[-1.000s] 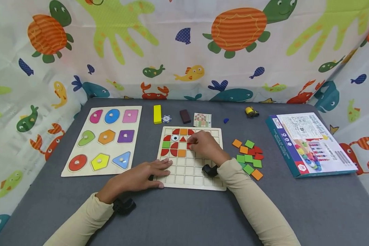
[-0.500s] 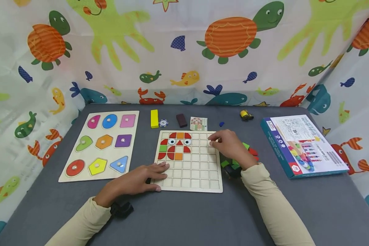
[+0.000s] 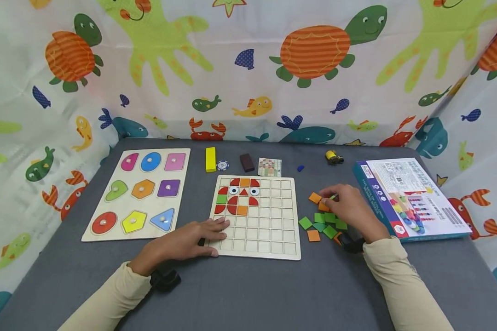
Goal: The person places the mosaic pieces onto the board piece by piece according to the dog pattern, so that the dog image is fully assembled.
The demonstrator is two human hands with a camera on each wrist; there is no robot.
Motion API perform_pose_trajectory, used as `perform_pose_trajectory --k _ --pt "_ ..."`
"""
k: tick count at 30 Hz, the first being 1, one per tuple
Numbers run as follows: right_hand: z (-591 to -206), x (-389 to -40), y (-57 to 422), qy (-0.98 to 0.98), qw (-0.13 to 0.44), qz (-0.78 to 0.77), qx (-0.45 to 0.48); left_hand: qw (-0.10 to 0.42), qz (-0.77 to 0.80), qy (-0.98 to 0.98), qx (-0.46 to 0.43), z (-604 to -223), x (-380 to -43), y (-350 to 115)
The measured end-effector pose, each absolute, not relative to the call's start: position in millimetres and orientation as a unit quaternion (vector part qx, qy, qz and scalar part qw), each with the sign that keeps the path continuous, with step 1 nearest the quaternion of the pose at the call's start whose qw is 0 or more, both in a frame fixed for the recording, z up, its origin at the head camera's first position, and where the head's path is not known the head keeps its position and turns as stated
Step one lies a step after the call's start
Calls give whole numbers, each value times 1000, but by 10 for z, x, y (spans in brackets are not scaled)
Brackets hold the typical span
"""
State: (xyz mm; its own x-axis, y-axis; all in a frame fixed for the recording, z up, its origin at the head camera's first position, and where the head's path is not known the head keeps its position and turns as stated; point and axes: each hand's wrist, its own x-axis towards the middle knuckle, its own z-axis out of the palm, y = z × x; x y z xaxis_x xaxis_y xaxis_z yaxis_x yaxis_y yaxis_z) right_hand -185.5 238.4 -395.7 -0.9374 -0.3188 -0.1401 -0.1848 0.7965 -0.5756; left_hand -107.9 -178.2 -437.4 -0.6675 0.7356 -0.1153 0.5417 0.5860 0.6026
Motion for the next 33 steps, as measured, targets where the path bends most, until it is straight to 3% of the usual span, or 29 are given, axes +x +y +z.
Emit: perform_pose_trajectory --k 12,33 --pt "-4086 -1674 2863 946 116 -276 -126 185 264 873 366 -4362 -1101 -1768" --pt "-4236 -1712 2840 950 121 -252 -140 182 278 872 359 -4373 -1083 -1788"
